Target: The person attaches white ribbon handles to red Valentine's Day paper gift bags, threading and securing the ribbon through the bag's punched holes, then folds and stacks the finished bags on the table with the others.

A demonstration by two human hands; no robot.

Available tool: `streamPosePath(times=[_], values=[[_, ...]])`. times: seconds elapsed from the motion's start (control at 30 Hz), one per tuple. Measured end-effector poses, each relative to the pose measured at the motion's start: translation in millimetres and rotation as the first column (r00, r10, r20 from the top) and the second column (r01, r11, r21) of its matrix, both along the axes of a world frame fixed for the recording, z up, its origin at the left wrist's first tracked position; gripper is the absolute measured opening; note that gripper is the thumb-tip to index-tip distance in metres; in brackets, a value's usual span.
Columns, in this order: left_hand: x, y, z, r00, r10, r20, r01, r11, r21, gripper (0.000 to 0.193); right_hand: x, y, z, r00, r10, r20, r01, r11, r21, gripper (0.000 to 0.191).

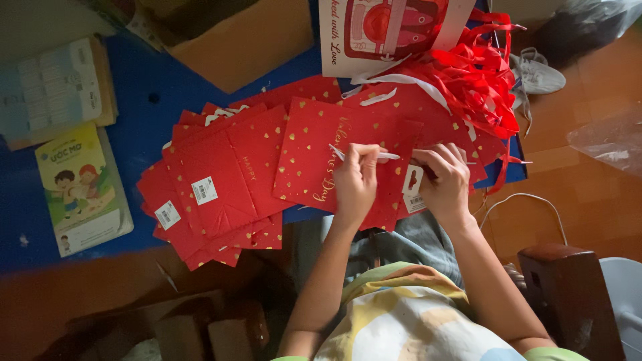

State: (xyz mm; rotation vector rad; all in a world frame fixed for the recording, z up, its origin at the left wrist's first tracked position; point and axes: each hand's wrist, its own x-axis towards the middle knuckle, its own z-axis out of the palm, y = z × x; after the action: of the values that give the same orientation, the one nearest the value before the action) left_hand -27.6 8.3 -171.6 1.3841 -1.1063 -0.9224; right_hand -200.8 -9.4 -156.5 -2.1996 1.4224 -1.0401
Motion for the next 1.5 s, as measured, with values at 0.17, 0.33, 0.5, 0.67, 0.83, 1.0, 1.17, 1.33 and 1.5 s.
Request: streamPosePath(times=[0.17,0.33,0.5,0.67,0.83,1.0,1.17,1.33,1.5], values=[[1,0,9,0.953,-0.038,0.302,0.102,0.975,-0.199,0.02,2,2,4,0.998,-0.021,-0.062,0.014,0.994,-0.108,0.033],[-4,2,10,0.88,0.004,0.475,0.131,0.959,-0.25,0.023,3,8,7,0.991,-0.06,-0.121,0.037,0.983,-0.181,0.032],[-4,1,-5,0.884,-0.004,0.468,0.138,0.958,-0.251,0.01,0,12,7,0.974,-0.091,-0.206,0.055,0.983,-0.174,0.037],[0,1,-13,0.991,0.015,0.135,-0.004,0.996,-0.084,0.019,-4,8,3,0.991,-0.043,-0.125,0.031,0.995,-0.099,0.037],[2,-2,-1,0.966,0.007,0.26,0.057,0.97,-0.238,0.037,-5,6,0,0.992,0.001,-0.124,-0.013,0.996,-0.092,0.037],[-2,-2,12,0.865,0.055,0.499,0.138,0.93,-0.341,0.029,-3,5,-3,0.991,-0.03,-0.132,0.019,0.996,-0.085,0.03],[-2,-2,6,0.874,0.006,0.485,0.152,0.946,-0.285,0.011,-3,6,-2,0.989,-0.033,-0.143,0.022,0.997,-0.08,0.029],[-1,0,3,0.959,-0.015,0.283,0.066,0.983,-0.173,0.013,-2,6,1,0.992,-0.02,-0.126,0.011,0.997,-0.075,0.032],[5,0,15,0.99,-0.068,0.125,0.081,0.991,-0.104,0.02,-1,3,3,0.994,-0.018,-0.107,0.009,0.997,-0.081,0.03]])
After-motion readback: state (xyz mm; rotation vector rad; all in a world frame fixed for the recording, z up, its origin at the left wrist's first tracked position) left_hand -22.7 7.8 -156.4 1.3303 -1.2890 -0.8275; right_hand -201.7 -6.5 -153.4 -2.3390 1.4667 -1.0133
